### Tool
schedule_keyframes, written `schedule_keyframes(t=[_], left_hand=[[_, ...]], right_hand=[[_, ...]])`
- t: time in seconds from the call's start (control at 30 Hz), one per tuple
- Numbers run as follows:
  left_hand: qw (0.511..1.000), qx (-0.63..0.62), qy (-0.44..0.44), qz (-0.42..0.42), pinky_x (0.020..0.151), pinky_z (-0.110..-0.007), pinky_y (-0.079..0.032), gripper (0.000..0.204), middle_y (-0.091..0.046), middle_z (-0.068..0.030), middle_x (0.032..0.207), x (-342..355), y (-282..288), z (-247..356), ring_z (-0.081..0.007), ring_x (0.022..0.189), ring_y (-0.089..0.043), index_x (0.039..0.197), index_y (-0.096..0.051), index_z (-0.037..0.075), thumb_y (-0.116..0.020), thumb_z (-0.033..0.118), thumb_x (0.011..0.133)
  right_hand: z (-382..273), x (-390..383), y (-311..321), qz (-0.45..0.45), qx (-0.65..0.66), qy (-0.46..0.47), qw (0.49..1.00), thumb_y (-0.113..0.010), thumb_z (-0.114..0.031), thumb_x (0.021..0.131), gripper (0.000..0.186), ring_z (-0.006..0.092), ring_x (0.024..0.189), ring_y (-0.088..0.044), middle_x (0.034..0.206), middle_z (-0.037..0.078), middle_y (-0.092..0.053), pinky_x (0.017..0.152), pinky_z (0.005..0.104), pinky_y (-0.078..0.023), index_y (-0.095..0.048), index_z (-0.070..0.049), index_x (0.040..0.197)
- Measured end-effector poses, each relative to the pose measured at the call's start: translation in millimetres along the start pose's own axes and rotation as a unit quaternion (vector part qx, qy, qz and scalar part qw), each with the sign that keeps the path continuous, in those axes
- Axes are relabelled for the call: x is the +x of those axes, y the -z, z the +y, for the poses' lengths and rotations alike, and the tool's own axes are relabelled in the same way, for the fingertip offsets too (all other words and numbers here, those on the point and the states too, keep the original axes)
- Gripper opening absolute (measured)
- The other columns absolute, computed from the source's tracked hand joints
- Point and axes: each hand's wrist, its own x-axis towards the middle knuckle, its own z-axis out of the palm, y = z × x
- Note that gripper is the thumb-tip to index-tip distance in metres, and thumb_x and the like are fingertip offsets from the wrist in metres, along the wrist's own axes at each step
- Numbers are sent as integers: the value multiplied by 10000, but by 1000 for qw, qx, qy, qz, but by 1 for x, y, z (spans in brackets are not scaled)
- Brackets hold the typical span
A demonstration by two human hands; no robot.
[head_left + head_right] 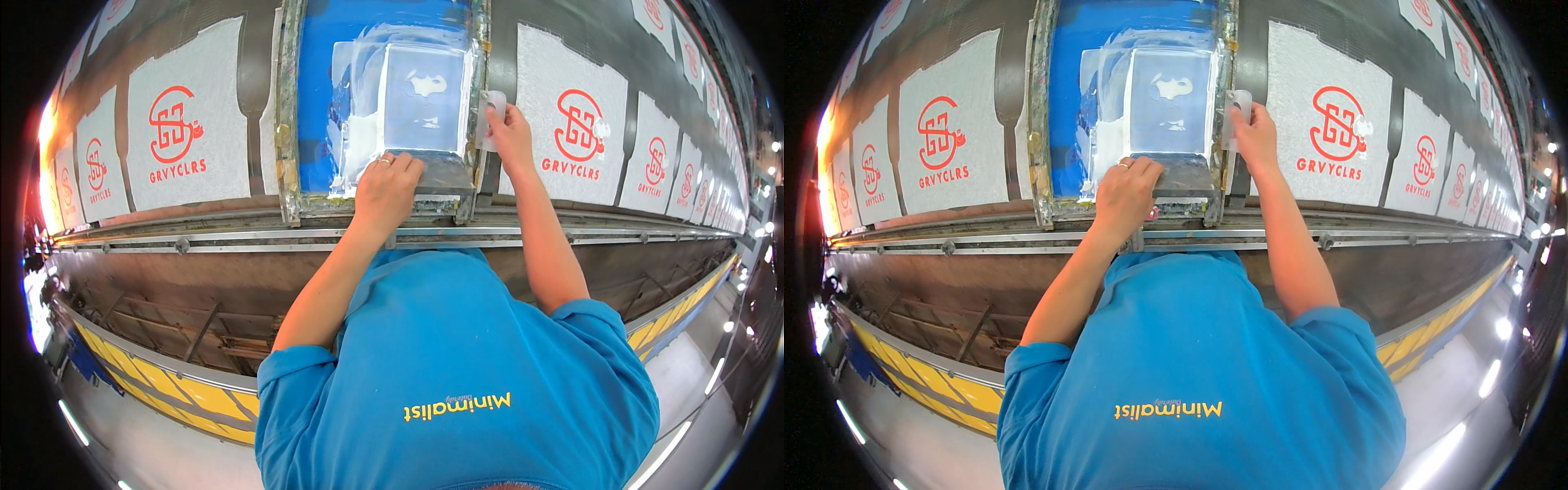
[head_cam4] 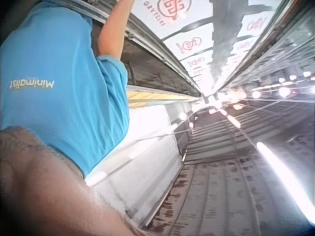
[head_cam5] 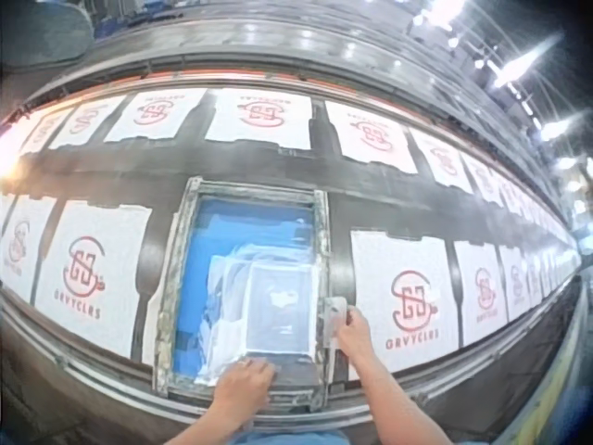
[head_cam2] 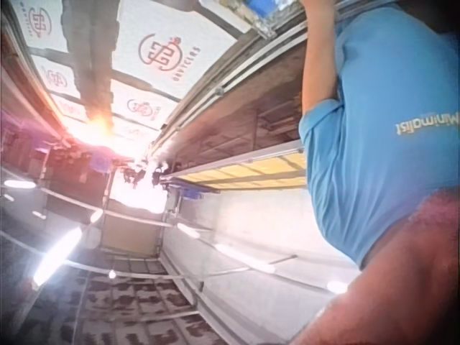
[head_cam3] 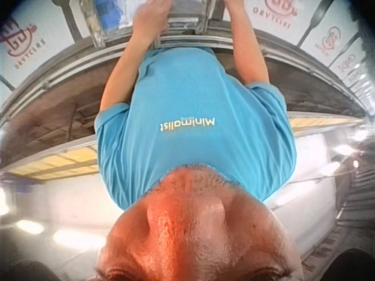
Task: The person uses a squeegee to spread white ink across a screen printing frame positioned over a white t-shirt. They repeatedly pull the squeegee across the mesh to ensure even coverage of the design area.
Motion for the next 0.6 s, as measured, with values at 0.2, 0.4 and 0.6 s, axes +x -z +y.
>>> schedule_keyframes(t=[0.2, 0.4, 0.6], left_hand=[[998, -44, 28, -41, 842, -399, -544, 473, -703, -34, 1068, -4, 16, 7, -286, 1029, -664, 1074, -700, 111, -787, -31, 632], [996, -53, 51, -51, 950, -399, -541, 531, -733, -48, 1231, -7, 40, 17, -288, 1163, -670, 1160, -737, 114, -786, -23, 649], [996, -55, 48, -42, 1081, -457, -480, 480, -760, -93, 1221, -18, 82, 16, -315, 1195, -684, 1120, -758, 67, -789, -23, 650]], right_hand=[[-24, -9, 6, -29, 79, -50, 995, -735, -286, 990, 389, 94, 705, -589, 878, 29, -677, 656, 281, -481, -681, 29, 1211], [-51, -31, 18, -23, 116, -19, 993, -746, -292, 986, 383, 69, 803, -582, 943, 19, -667, 696, 260, -479, -664, 18, 1196], [-92, -86, 3, 2, 183, 69, 981, -768, -243, 980, 437, 64, 848, -513, 1011, -7, -566, 739, 242, -465, -548, -6, 1273]])
